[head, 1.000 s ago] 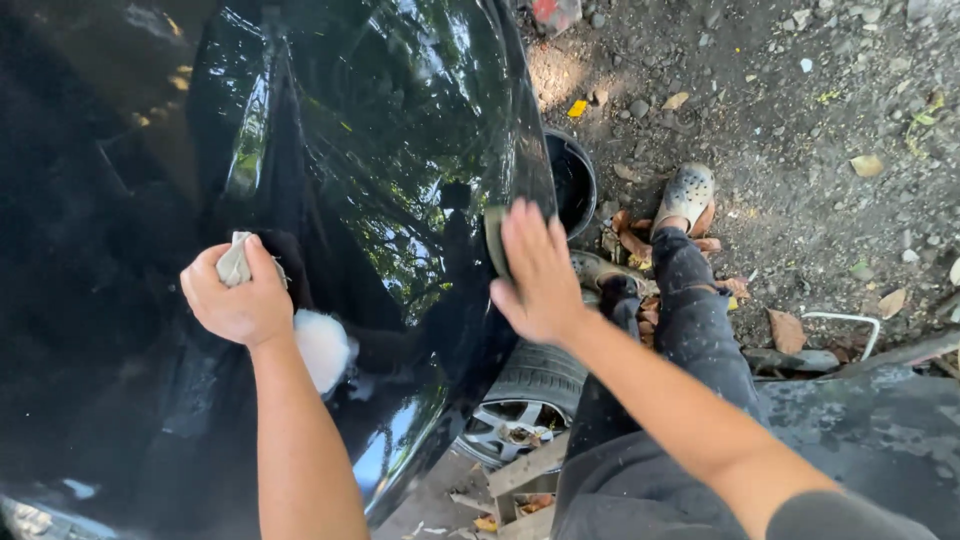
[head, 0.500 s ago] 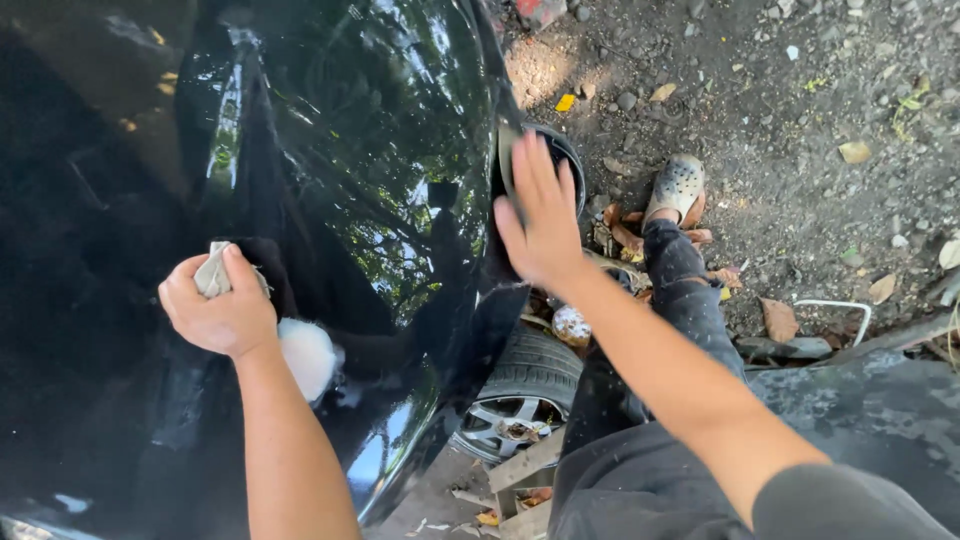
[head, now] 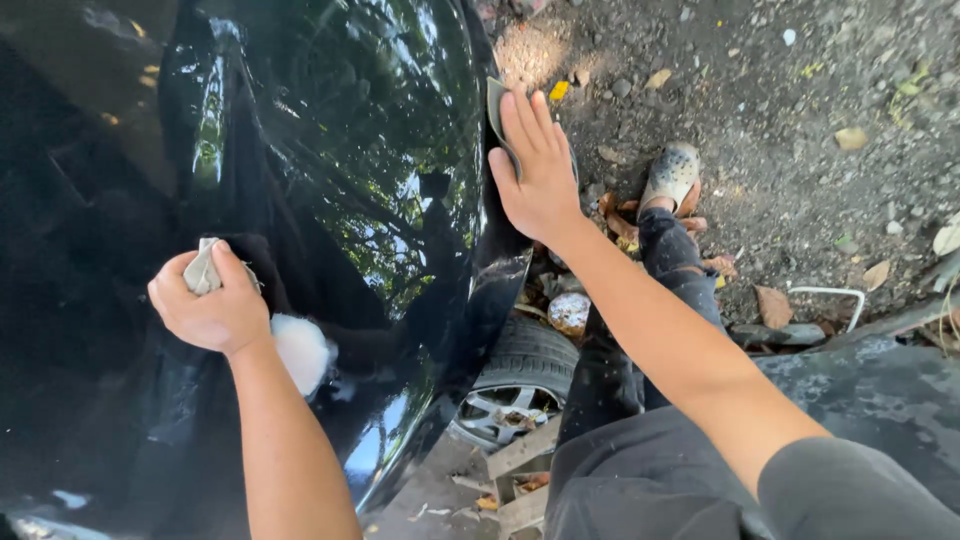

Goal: The person cleans a black car part using a cloth and a sponge. They wipe the surface repeatedly, occasionally dipping the sponge into a bucket of water and continuing to scrub the part.

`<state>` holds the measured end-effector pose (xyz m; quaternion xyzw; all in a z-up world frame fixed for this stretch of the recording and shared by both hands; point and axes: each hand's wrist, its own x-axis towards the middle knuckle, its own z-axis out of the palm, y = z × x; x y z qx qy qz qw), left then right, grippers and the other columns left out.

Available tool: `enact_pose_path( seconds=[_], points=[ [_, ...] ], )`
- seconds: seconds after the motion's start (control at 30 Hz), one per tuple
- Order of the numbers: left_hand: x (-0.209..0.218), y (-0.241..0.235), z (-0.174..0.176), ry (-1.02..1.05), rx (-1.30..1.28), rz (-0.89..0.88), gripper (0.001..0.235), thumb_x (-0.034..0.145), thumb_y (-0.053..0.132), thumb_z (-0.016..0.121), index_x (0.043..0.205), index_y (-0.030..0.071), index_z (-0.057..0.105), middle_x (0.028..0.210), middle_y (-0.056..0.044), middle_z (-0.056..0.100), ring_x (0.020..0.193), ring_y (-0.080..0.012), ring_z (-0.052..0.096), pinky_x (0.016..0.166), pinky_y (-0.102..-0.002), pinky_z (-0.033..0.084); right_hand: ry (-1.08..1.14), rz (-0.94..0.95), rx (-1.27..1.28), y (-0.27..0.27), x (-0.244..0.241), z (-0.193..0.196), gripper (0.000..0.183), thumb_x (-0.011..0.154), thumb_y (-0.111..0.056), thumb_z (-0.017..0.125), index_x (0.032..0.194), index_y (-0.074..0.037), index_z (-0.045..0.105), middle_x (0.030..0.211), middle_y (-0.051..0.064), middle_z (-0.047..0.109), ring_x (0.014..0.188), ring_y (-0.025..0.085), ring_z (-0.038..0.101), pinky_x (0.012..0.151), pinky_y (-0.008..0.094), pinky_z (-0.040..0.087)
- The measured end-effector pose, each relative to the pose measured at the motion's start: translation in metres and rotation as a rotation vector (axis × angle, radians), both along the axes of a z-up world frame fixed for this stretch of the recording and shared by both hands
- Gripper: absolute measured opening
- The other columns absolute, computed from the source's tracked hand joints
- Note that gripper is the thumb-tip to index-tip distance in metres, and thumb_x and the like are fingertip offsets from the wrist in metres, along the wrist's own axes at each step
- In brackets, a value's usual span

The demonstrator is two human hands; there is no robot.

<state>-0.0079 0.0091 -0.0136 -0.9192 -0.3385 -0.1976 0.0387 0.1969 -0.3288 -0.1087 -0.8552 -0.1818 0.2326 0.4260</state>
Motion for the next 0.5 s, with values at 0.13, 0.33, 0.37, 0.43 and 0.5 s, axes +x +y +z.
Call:
enact_pose_path(
  seconds=[0.13, 0.33, 0.37, 0.43, 0.5],
  points=[
    [-0.004, -0.001, 0.006, -0.012, 0.002, -0.044, 0.022, 0.094, 0.017, 0.085, 0.101, 0.008, 0.066, 0.1, -0.01, 0.063, 0.095, -0.0327, 0.065, 0.08, -0.046, 0.051, -0.007, 0.064, 0.045, -0.035, -0.056, 0.01, 0.067, 0.106, -0.029, 0.048, 0.164, -0.006, 0.024, 0.171, 0.02, 0.022, 0.16, 0.04, 0.017, 0.126, 0.056, 0.016],
    [-0.001, -0.002, 0.005, -0.021, -0.021, 0.004, 0.021, 0.093, 0.018, 0.085, 0.1, 0.008, 0.067, 0.099, -0.009, 0.064, 0.093, -0.0323, 0.066, 0.079, -0.046, 0.052, -0.046, 0.079, 0.051, 0.024, 0.03, 0.0, 0.063, 0.111, -0.029, 0.044, 0.165, -0.004, 0.024, 0.172, 0.02, 0.023, 0.161, 0.038, 0.018, 0.129, 0.055, 0.014],
    [0.001, -0.005, 0.007, -0.02, -0.023, 0.015, 0.021, 0.093, 0.018, 0.085, 0.1, 0.008, 0.067, 0.1, -0.009, 0.065, 0.094, -0.0321, 0.065, 0.08, -0.045, 0.052, -0.043, 0.061, 0.059, 0.037, 0.049, -0.004, 0.062, 0.112, -0.03, 0.043, 0.165, -0.004, 0.024, 0.172, 0.02, 0.023, 0.161, 0.037, 0.018, 0.131, 0.052, 0.015],
    [-0.001, -0.003, 0.011, -0.009, -0.029, 0.016, 0.021, 0.093, 0.018, 0.085, 0.101, 0.009, 0.068, 0.101, -0.009, 0.065, 0.094, -0.0318, 0.065, 0.08, -0.045, 0.052, -0.03, 0.034, 0.062, 0.042, 0.046, 0.002, 0.061, 0.113, -0.03, 0.042, 0.165, -0.004, 0.024, 0.173, 0.019, 0.024, 0.162, 0.036, 0.018, 0.132, 0.05, 0.016],
    [-0.002, -0.001, 0.006, 0.02, 0.005, 0.012, 0.023, 0.093, 0.02, 0.086, 0.099, 0.009, 0.067, 0.099, -0.009, 0.064, 0.094, -0.032, 0.065, 0.079, -0.045, 0.052, -0.14, 0.075, 0.142, 0.026, 0.023, 0.016, 0.064, 0.112, -0.03, 0.04, 0.166, -0.002, 0.019, 0.174, 0.022, 0.018, 0.164, 0.036, 0.016, 0.134, 0.051, 0.013]
  ],
)
